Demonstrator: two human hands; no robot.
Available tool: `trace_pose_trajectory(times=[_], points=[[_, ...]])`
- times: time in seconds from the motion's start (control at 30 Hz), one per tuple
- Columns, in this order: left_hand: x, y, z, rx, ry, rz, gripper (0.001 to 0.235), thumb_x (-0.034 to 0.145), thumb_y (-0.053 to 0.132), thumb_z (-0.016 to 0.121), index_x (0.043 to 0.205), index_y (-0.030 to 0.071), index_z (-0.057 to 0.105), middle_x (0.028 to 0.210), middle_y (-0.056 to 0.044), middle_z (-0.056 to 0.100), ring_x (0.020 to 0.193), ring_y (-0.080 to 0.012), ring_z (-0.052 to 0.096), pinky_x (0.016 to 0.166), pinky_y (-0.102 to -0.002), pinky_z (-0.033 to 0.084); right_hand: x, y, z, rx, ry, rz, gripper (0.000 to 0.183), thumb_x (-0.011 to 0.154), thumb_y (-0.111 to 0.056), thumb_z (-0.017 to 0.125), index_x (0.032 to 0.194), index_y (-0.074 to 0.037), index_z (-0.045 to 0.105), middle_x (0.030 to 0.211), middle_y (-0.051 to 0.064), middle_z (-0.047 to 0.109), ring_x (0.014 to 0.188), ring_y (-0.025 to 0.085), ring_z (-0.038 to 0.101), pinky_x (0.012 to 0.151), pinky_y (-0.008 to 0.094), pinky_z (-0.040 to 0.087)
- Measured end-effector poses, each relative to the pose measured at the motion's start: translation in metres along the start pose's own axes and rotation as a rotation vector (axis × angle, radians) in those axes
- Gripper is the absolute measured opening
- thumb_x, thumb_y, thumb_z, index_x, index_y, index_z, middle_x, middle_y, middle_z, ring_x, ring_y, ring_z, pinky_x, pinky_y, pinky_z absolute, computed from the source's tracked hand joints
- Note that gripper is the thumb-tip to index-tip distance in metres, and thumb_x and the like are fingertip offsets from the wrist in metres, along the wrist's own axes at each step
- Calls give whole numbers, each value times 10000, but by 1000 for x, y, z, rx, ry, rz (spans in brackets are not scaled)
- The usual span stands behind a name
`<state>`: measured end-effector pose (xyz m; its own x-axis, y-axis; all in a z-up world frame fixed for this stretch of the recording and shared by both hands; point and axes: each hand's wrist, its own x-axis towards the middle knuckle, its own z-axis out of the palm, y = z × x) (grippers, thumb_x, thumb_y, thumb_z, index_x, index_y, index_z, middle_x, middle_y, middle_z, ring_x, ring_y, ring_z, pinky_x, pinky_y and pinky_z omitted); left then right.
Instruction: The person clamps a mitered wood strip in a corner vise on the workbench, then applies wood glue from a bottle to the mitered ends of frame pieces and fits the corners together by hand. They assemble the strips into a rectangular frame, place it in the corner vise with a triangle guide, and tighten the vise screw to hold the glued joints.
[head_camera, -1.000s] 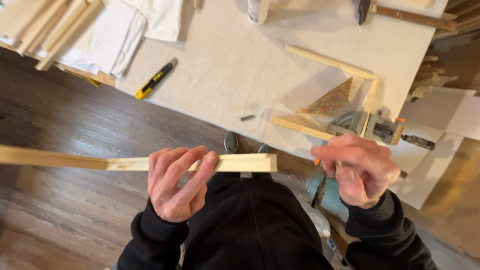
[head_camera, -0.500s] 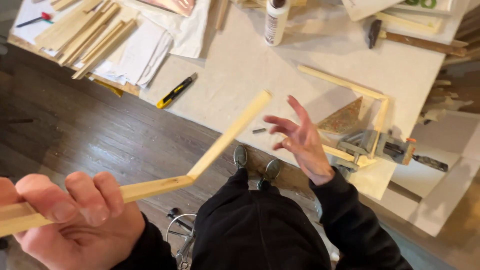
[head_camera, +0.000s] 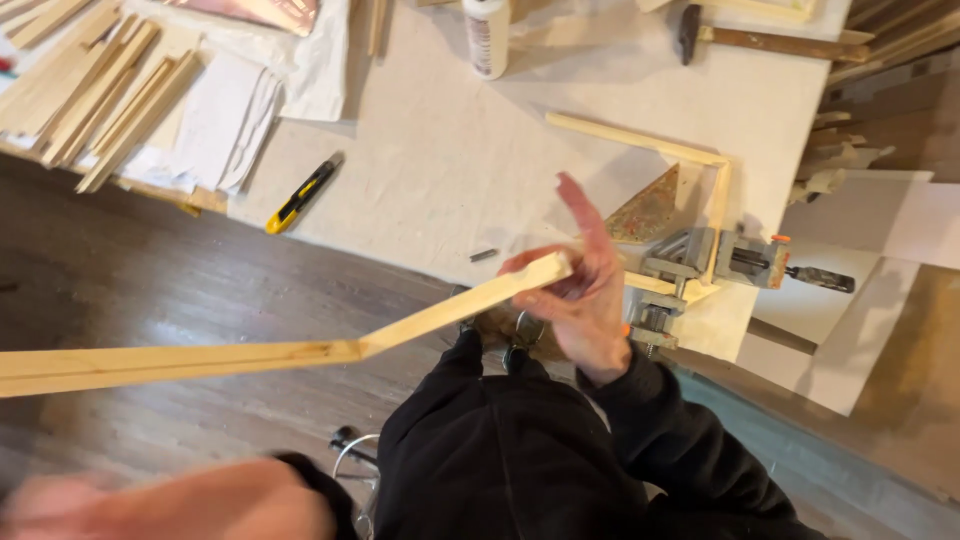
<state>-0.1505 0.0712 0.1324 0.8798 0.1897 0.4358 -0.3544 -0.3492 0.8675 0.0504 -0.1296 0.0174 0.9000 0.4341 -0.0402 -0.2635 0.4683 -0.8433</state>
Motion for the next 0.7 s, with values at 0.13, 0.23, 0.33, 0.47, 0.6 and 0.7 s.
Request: trace_pose_trajectory(times=[0.13,0.23,0.33,0.47,0.6,0.7], points=[[69,-31,48,416,-229,43,514,863,50,718,1346,-23,558,1277,-189,612,1128,-364,643,932,-462,519,-17,-3,16,25,-28,-20,1144,820,56,861,1692,-66,130,1086,149,770,1006,207,763,890,339,628],[70,-46,62,502,-294,50,566,852,-7,717,1398,2,565,1294,-174,639,1110,-339,673,919,-438,542,-26,-4,20,15,6,-5,1145,828,49,859,1693,-66,117,1092,153,764,1035,211,755,924,350,630],[60,-56,61,464,-300,44,559,887,-55,698,1422,51,573,1266,-134,655,1003,-277,673,847,-383,543,-35,-5,19,-9,13,7,1160,825,40,870,1696,-64,111,1094,170,761,1035,228,756,927,372,639],[64,-52,53,472,-330,66,567,843,-37,700,1390,77,610,1221,-125,654,913,-262,644,806,-379,529,-34,-15,8,-123,-71,-57,1082,857,-17,880,1667,-82,166,1184,202,734,1116,253,746,971,386,643],[63,-53,43,504,-318,55,548,828,-25,714,1359,92,649,1192,-111,667,871,-240,637,780,-368,523,-41,-36,-31,-486,-146,-228,600,895,-75,791,1449,-76,561,1200,173,687,1064,215,742,909,337,681],[60,-51,39,530,-369,70,531,846,-9,723,1364,90,656,1190,-105,670,861,-240,633,770,-368,520,-43,-57,-26,-863,-113,-321,222,949,-70,675,1145,-78,777,1010,82,672,761,83,676,658,220,558]])
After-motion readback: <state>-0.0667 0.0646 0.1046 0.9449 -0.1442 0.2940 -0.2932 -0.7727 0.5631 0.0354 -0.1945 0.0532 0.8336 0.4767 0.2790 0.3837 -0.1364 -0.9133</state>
